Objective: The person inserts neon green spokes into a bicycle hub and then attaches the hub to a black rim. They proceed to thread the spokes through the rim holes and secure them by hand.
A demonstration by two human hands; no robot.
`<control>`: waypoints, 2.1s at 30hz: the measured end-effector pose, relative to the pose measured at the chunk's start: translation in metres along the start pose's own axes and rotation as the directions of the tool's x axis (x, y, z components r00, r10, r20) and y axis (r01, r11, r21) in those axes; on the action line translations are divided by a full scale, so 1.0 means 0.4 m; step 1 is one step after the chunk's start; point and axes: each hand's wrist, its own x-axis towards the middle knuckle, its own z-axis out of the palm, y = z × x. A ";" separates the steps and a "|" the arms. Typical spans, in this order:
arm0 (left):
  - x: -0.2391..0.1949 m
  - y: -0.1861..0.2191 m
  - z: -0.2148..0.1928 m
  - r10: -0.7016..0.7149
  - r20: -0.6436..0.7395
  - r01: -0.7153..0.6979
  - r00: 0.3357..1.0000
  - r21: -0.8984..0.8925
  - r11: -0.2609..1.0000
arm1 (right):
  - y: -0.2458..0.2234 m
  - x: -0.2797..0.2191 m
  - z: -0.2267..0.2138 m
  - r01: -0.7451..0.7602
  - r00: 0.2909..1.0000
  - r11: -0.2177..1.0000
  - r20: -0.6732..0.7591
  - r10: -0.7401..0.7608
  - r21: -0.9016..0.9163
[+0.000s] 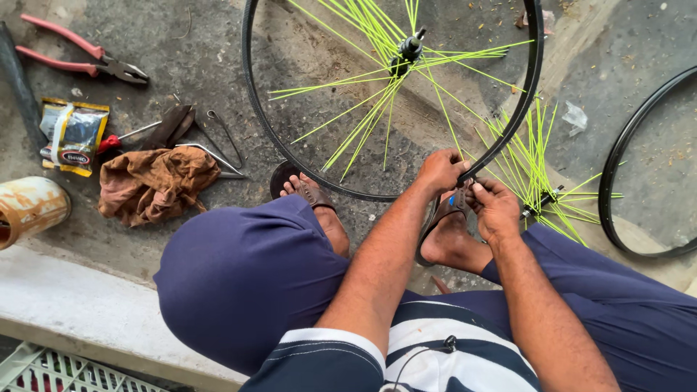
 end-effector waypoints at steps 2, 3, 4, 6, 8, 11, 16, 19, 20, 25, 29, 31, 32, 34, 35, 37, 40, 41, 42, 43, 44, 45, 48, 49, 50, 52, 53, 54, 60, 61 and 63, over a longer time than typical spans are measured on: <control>0.004 -0.005 0.002 0.015 -0.006 -0.015 1.000 0.010 1.000 | 0.006 -0.001 -0.002 -0.001 1.000 1.000 0.000 0.001 0.016; 0.004 -0.008 0.004 -0.009 0.009 0.009 1.000 -0.011 1.000 | 0.010 -0.001 -0.002 0.003 1.000 1.000 0.003 -0.003 0.022; 0.005 -0.010 0.004 -0.032 0.023 0.033 0.999 -0.032 0.999 | 0.013 0.000 -0.001 0.008 1.000 1.000 0.007 -0.008 0.027; 0.006 -0.011 0.003 0.002 -0.002 -0.002 1.000 0.010 1.000 | 0.016 0.003 0.004 -0.001 1.000 1.000 -0.003 0.001 0.017; 0.007 -0.008 0.003 0.021 -0.010 -0.021 1.000 0.045 0.999 | 0.016 0.006 0.006 -0.001 1.000 1.000 -0.010 0.001 0.010; 0.002 -0.007 0.000 0.017 -0.009 -0.017 1.000 0.073 0.997 | 0.021 0.003 0.010 0.006 1.000 1.000 -0.023 -0.006 -0.007; -0.004 0.008 -0.005 -0.004 -0.007 0.004 1.000 0.053 0.999 | 0.016 0.003 0.015 0.007 1.000 1.000 -0.023 -0.007 -0.020; -0.011 0.017 -0.010 -0.029 0.009 0.029 1.000 0.059 0.998 | 0.020 -0.001 0.019 0.016 0.999 1.000 -0.035 -0.017 -0.021; -0.013 0.020 -0.012 -0.043 0.015 0.043 0.999 0.042 0.998 | 0.021 -0.002 0.021 0.000 0.999 1.000 -0.033 -0.001 -0.010; -0.018 0.031 -0.016 -0.058 0.006 0.057 0.998 0.058 0.997 | 0.027 -0.010 0.039 -0.049 0.999 0.992 0.007 0.049 0.113; -0.014 0.022 -0.008 -0.031 0.003 0.031 1.000 0.036 0.999 | 0.026 -0.012 0.061 -0.112 0.993 0.978 -0.021 0.118 0.175; -0.007 0.015 -0.010 -0.032 0.014 0.032 0.999 0.007 0.999 | 0.021 -0.010 0.076 -0.112 0.991 0.974 -0.044 0.123 0.197; -0.001 0.012 -0.009 -0.030 0.019 0.029 0.999 0.026 0.999 | 0.017 -0.007 0.082 -0.094 0.994 0.980 -0.041 0.102 0.173; 0.007 0.004 -0.005 -0.027 0.029 0.025 0.999 0.065 0.998 | 0.013 -0.003 0.093 -0.057 0.998 0.990 -0.034 0.062 0.125; 0.007 -0.001 0.002 -0.016 0.018 0.015 1.000 0.076 0.997 | 0.011 -0.007 0.093 -0.102 0.989 0.992 -0.098 0.108 0.067; 0.010 -0.008 0.008 0.009 -0.013 -0.007 1.000 0.099 0.995 | 0.008 -0.008 0.100 -0.203 0.957 0.978 -0.220 0.190 -0.040; 0.010 -0.012 0.006 0.073 -0.032 -0.071 0.997 0.066 0.995 | 0.009 -0.009 0.112 -0.124 0.977 0.987 -0.162 0.140 0.104; 0.012 -0.011 0.006 0.059 -0.031 -0.057 0.998 0.079 0.995 | 0.008 -0.007 0.112 -0.132 0.976 0.989 -0.164 0.142 0.072; 0.012 -0.009 0.008 0.044 -0.031 -0.041 0.999 0.089 0.995 | 0.006 -0.007 0.109 -0.140 0.975 0.989 -0.167 0.144 0.038; 0.013 -0.008 0.009 0.028 -0.030 -0.025 0.999 0.100 0.995 | 0.006 -0.004 0.106 -0.148 0.974 0.989 -0.170 0.147 0.004; 0.010 -0.007 0.010 0.009 -0.023 -0.007 1.000 0.093 0.996 | 0.009 -0.006 0.102 -0.184 0.964 0.983 -0.193 0.183 0.011; 0.008 -0.007 0.010 -0.010 -0.015 0.011 1.000 0.086 0.996 | 0.011 -0.006 0.098 -0.220 0.952 0.975 -0.215 0.219 0.019; 0.002 0.002 -0.001 -0.002 -0.021 0.004 1.000 0.101 0.995 | 0.016 -0.002 0.102 -0.120 0.977 0.992 -0.171 0.124 0.034; 0.000 0.007 -0.002 0.014 -0.023 -0.012 1.000 0.112 0.994 | 0.014 -0.003 0.103 -0.049 0.989 0.998 -0.141 0.055 0.042; -0.003 0.012 -0.001 0.008 -0.019 -0.005 1.000 0.121 0.993 | 0.012 -0.004 0.102 -0.103 0.983 0.994 -0.147 0.106 0.031; -0.009 0.020 -0.004 -0.007 -0.012 0.008 1.000 0.139 0.990 | 0.005 -0.007 0.102 -0.210 0.965 0.978 -0.157 0.210 0.011; -0.011 0.024 -0.004 -0.008 -0.010 0.009 1.000 0.117 0.993 | 0.003 -0.010 0.103 -0.225 0.956 0.974 -0.184 0.227 0.033; -0.015 0.025 -0.009 -0.014 -0.012 0.015 1.000 0.095 0.995 | 0.003 -0.013 0.109 -0.243 0.946 0.968 -0.206 0.249 0.054; -0.019 0.030 -0.008 -0.004 -0.002 0.004 1.000 0.055 0.998 | 0.005 -0.016 0.113 -0.152 0.971 0.988 -0.185 0.151 0.010; -0.020 0.030 -0.007 -0.028 0.005 0.028 1.000 0.028 0.999 | 0.006 -0.015 0.111 -0.203 0.957 0.979 -0.210 0.199 0.003; -0.020 0.031 -0.016 0.002 -0.004 -0.002 1.000 0.029 1.000 | 0.009 -0.013 0.117 -0.167 0.969 0.982 -0.170 0.181 0.092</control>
